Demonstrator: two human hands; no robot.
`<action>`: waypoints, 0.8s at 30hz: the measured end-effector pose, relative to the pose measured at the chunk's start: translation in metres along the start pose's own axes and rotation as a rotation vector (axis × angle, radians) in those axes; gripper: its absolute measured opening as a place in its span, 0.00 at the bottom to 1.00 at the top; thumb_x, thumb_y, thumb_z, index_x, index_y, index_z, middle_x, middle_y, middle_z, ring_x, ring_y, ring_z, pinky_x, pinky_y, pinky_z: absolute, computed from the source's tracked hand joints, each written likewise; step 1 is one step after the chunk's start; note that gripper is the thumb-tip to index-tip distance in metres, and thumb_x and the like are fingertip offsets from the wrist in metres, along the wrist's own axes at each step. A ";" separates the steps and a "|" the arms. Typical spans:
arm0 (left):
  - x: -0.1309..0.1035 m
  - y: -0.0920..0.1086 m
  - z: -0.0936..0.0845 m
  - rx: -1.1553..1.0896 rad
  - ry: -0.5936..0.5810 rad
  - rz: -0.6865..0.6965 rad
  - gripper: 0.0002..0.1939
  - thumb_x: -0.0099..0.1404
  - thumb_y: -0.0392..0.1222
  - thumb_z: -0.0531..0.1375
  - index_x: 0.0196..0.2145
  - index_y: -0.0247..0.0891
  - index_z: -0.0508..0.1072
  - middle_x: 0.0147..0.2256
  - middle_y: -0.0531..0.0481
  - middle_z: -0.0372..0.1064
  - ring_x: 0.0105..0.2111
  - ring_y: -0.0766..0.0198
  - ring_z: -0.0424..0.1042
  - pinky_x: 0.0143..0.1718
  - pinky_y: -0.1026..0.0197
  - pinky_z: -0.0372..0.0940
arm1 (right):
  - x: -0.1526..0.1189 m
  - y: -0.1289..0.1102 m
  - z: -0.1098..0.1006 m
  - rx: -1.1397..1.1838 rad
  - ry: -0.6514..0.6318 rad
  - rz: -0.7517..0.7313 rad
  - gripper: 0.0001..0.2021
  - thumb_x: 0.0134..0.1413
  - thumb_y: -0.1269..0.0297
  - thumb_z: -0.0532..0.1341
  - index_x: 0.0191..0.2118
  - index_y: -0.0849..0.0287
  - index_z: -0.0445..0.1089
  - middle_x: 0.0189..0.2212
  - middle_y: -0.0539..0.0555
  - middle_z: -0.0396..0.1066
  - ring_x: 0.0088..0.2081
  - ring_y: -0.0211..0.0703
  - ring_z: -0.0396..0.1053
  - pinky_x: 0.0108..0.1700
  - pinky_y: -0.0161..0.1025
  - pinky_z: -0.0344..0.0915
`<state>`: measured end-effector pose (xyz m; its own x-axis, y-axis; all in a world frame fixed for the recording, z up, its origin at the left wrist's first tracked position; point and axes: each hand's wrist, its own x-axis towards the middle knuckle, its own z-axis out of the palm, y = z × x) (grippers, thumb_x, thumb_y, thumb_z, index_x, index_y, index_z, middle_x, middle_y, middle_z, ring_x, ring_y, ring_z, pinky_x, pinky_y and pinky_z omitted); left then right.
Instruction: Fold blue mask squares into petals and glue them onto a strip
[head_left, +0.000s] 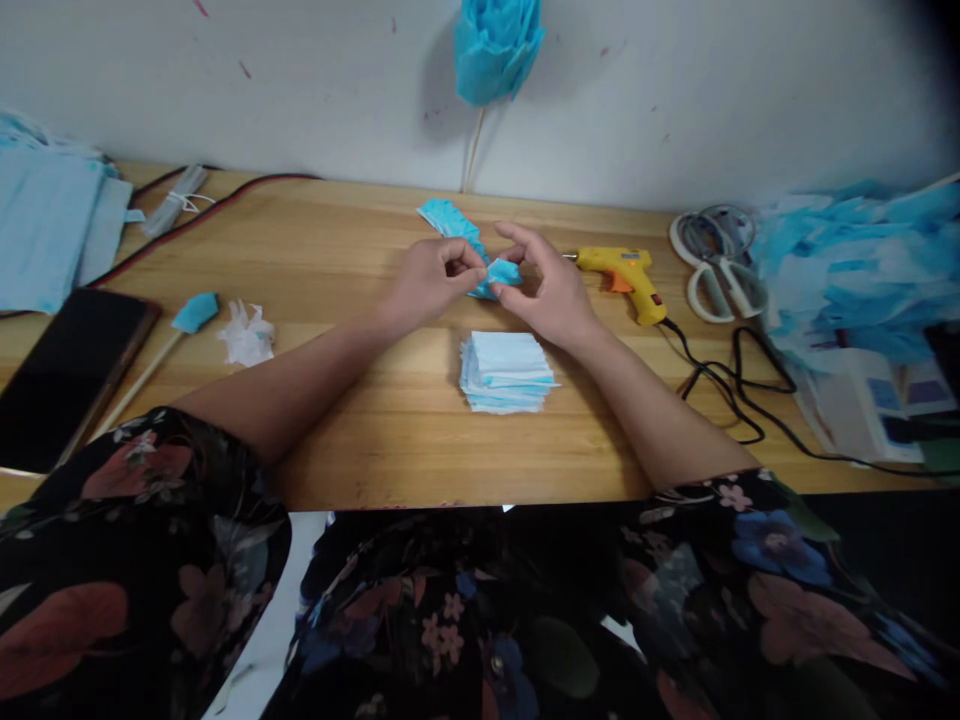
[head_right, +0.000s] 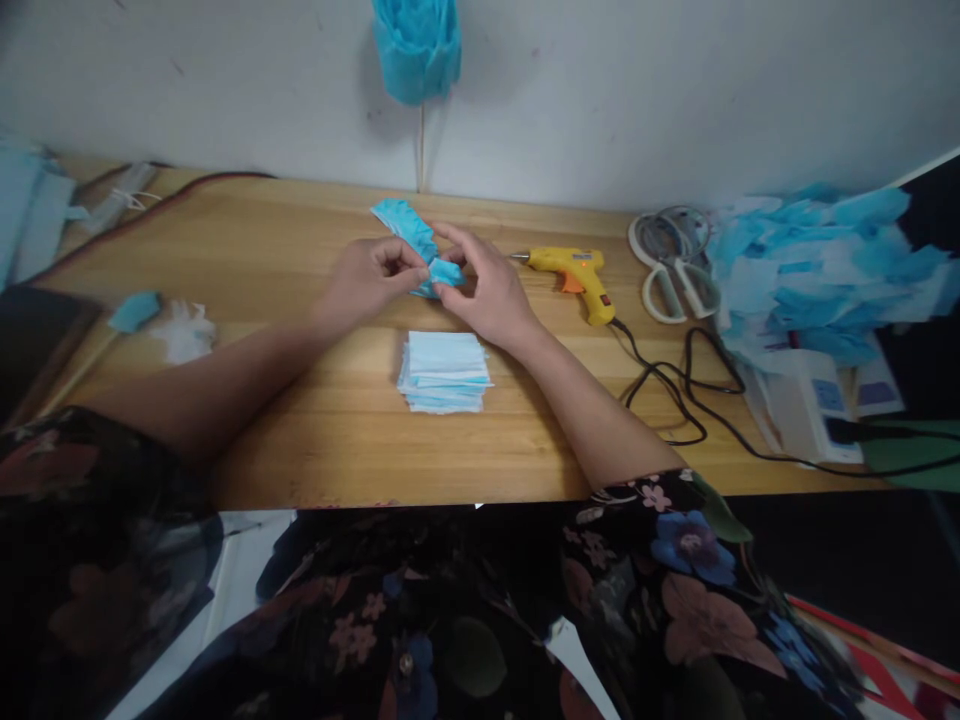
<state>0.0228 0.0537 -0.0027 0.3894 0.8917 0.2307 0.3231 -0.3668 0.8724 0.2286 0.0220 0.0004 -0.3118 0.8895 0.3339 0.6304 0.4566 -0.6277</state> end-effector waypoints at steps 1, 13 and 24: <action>0.000 0.000 0.000 -0.009 0.003 -0.003 0.04 0.61 0.38 0.63 0.29 0.38 0.74 0.26 0.54 0.71 0.28 0.68 0.65 0.31 0.63 0.58 | 0.000 -0.001 0.001 -0.002 0.000 -0.004 0.32 0.59 0.57 0.65 0.68 0.44 0.63 0.54 0.55 0.77 0.54 0.58 0.74 0.62 0.64 0.69; -0.001 0.003 -0.001 -0.016 -0.021 -0.005 0.04 0.61 0.38 0.64 0.28 0.38 0.74 0.24 0.55 0.70 0.27 0.67 0.64 0.30 0.61 0.56 | 0.004 0.002 0.014 -0.010 0.030 -0.025 0.25 0.59 0.59 0.64 0.62 0.49 0.66 0.46 0.54 0.78 0.49 0.54 0.75 0.56 0.59 0.71; 0.001 -0.003 0.000 -0.065 0.034 -0.003 0.04 0.61 0.38 0.63 0.28 0.39 0.73 0.26 0.55 0.70 0.27 0.68 0.63 0.32 0.60 0.58 | -0.002 0.004 -0.008 0.012 -0.047 -0.025 0.37 0.58 0.50 0.68 0.70 0.41 0.60 0.58 0.54 0.76 0.59 0.62 0.72 0.65 0.69 0.64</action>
<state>0.0226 0.0559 -0.0053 0.3584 0.9017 0.2419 0.2674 -0.3473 0.8988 0.2372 0.0220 0.0027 -0.3607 0.8773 0.3165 0.6137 0.4788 -0.6278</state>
